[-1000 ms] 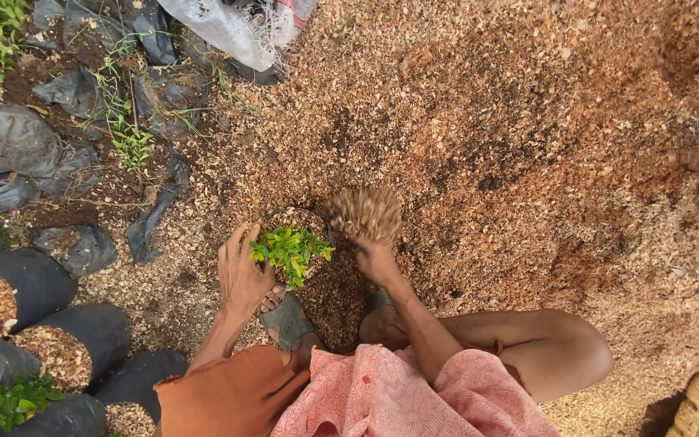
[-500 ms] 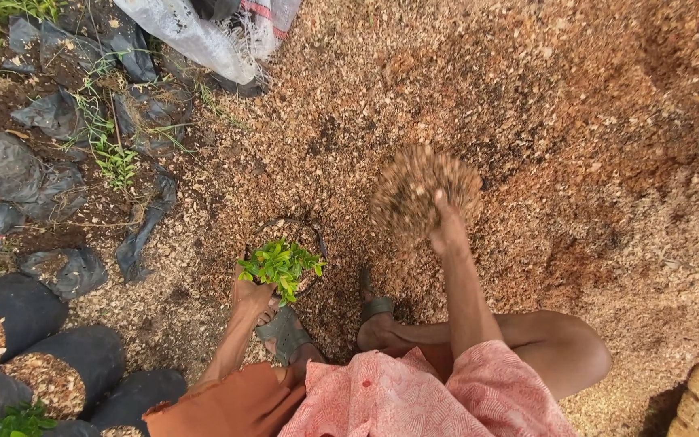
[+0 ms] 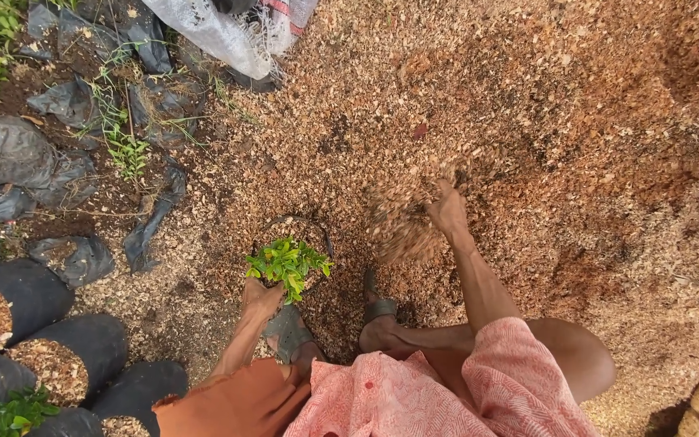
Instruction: Transplanting small green seedlings into individual black plastic bags filled with soil and mulch.
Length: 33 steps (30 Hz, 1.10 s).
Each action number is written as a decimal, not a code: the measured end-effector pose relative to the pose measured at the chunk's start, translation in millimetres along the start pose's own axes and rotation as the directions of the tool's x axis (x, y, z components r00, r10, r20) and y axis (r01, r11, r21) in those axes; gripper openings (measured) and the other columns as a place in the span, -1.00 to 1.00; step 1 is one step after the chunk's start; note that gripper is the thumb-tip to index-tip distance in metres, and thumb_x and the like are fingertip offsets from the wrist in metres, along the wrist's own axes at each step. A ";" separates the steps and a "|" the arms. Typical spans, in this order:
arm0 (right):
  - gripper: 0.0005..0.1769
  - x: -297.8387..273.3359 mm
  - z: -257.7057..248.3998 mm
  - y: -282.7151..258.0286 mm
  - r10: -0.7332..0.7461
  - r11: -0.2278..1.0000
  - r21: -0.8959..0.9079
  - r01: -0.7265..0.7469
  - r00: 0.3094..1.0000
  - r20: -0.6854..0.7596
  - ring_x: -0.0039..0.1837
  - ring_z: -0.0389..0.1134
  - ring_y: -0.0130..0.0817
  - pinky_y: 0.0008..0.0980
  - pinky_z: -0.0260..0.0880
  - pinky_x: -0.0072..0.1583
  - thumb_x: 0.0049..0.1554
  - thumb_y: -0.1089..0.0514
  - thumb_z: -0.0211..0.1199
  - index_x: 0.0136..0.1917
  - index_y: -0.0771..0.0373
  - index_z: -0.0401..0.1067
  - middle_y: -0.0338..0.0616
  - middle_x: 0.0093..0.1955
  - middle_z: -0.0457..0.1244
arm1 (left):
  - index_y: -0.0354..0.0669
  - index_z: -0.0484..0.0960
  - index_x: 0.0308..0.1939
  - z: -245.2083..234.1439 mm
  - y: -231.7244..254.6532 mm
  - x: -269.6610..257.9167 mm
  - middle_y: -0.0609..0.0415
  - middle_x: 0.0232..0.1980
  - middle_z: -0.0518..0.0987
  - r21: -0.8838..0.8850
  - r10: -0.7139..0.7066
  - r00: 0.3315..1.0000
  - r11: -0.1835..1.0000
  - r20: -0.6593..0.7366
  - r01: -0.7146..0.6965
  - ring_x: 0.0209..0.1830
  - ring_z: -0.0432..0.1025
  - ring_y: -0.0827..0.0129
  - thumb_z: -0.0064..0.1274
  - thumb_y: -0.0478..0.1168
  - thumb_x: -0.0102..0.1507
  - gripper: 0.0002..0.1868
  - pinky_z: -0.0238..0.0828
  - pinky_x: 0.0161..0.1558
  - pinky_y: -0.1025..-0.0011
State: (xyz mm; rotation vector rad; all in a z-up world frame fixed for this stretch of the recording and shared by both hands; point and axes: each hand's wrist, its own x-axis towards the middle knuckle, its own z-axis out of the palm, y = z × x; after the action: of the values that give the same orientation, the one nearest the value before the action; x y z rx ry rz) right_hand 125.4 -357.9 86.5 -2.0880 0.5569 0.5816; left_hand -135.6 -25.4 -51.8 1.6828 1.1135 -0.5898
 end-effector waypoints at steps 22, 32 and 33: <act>-0.09 -46.7 57.2 -24.2 -0.020 0.998 -0.030 0.052 0.759 0.651 0.51 0.04 0.52 0.27 0.08 0.52 0.05 0.28 0.42 0.54 0.41 0.04 0.60 0.62 -0.28 | 0.57 0.26 0.47 -35.4 87.4 -27.2 -0.03 0.71 -0.32 0.271 0.906 0.423 0.411 -0.017 -0.870 0.62 -0.52 -0.25 -0.15 0.28 0.18 -0.28 -0.52 0.33 -0.57; -0.28 -102.7 107.8 -96.9 -0.349 0.854 0.114 0.508 0.397 0.849 0.59 -0.22 0.54 0.55 -0.11 0.48 0.15 0.32 0.25 0.54 0.25 0.13 0.51 0.57 -0.13 | 0.69 -0.13 0.58 -12.0 47.5 30.3 0.10 0.71 -0.26 0.332 0.954 0.300 0.285 -0.005 -0.899 0.66 -0.45 -0.03 -0.69 0.66 0.12 -0.06 -0.68 0.40 -0.37; -0.40 -100.9 112.1 -88.9 -0.384 0.845 0.107 0.523 0.456 0.803 0.60 -0.18 0.43 0.52 -0.10 0.47 0.20 0.36 0.18 0.50 0.23 0.26 0.41 0.54 0.01 | 0.85 -0.12 0.53 -10.0 45.3 32.3 0.07 0.71 -0.29 0.336 0.979 0.201 0.178 0.035 -0.925 0.65 -0.48 -0.15 -0.71 0.75 -0.04 0.03 -0.73 0.36 -0.45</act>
State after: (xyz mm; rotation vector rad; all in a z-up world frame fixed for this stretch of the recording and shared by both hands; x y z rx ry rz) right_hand 75.1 -200.5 144.6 -1.7214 -0.6076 1.1668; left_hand -82.2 -7.3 -52.4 2.3172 -0.1831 0.3177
